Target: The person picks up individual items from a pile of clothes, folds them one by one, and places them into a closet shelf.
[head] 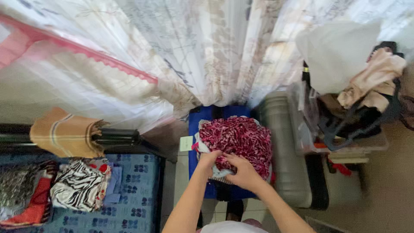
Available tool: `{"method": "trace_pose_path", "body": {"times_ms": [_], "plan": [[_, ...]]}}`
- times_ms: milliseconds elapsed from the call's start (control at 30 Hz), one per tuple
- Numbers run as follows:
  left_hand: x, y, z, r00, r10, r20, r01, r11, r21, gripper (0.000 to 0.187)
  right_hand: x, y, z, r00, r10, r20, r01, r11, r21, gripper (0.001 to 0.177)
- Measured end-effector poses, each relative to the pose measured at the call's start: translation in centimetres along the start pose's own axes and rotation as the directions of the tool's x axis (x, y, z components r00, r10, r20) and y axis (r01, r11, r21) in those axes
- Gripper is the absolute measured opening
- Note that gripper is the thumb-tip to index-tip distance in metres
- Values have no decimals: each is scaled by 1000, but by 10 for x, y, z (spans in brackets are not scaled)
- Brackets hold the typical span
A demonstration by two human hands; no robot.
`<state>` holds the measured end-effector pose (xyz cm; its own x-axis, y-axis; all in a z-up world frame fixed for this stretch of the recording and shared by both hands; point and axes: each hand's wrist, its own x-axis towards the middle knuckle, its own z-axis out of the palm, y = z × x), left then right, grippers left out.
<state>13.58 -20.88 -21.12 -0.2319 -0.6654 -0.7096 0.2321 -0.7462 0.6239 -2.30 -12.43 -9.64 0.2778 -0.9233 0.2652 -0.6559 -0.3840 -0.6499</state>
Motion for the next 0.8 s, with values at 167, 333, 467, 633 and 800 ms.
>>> {"method": "trace_pose_path", "body": {"times_ms": [167,333,467,633,800], "plan": [[-31,29,16,1000,14,4,-14,999,35,61,-16,43,-8,775,632,-28,-531,674,513,51],[-82,76,56,976,26,218,-26,1000,0,59,-44,46,-46,440,896,60,-465,170,869,64],[-117,105,79,881,3,473,10,1000,-24,61,-75,12,-67,355,832,426,-254,-352,901,75],[-154,114,99,777,-168,606,193,981,24,59,-86,-9,-43,469,874,126,-17,-134,991,80],[-157,111,107,744,-243,622,198,970,142,58,-79,-22,-54,467,864,-187,-77,250,965,84]]}}
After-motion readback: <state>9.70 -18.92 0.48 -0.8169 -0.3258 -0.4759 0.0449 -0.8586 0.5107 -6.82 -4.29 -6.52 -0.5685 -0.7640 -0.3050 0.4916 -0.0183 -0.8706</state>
